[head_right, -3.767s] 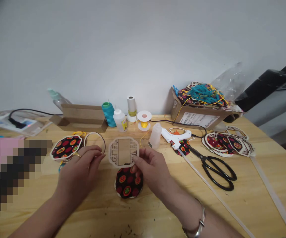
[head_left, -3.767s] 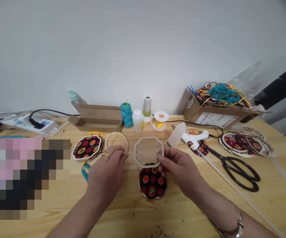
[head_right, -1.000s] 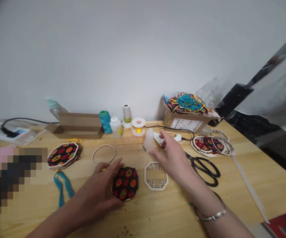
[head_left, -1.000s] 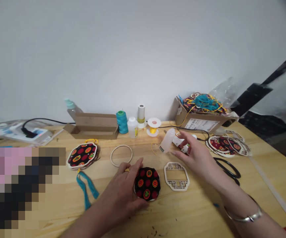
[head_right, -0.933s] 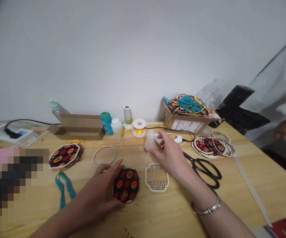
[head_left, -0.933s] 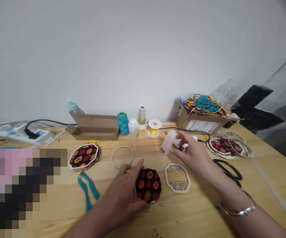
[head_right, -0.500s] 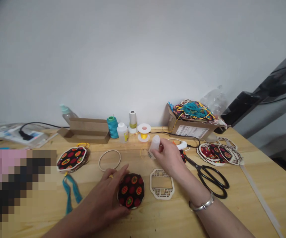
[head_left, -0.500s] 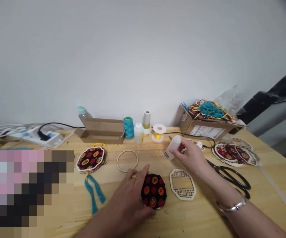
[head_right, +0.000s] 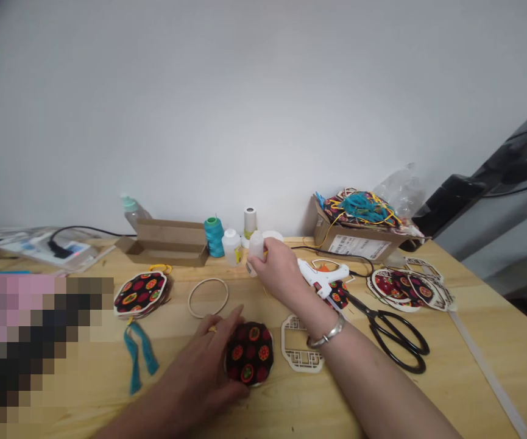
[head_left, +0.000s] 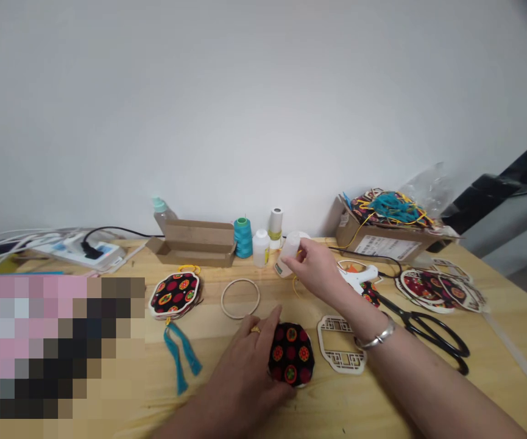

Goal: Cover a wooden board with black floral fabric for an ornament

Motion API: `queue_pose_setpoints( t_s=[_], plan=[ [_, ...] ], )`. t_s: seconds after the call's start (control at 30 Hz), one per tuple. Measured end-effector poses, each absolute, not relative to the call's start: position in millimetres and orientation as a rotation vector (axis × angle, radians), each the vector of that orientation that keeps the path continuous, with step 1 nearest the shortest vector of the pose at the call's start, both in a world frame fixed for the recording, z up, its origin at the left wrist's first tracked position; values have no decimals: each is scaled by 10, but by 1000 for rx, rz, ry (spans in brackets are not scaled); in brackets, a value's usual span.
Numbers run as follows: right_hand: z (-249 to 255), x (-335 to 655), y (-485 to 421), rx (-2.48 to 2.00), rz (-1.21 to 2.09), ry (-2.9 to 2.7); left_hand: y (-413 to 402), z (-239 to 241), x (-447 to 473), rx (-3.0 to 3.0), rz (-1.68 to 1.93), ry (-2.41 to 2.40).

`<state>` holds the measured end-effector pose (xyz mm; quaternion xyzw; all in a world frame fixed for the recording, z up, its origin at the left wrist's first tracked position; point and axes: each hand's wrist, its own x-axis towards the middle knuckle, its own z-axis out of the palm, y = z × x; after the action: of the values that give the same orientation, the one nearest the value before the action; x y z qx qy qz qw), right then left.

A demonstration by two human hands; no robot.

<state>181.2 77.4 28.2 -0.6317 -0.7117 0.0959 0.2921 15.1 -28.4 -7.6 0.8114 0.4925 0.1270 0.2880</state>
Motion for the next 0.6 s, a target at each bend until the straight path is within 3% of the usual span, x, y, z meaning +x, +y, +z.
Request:
queue_pose_setpoints(
  t_s=[0.6],
  plan=[
    [160, 1668, 854, -1777, 212, -1942, -285, -55, 107, 2082, 318, 1299]
  ],
)
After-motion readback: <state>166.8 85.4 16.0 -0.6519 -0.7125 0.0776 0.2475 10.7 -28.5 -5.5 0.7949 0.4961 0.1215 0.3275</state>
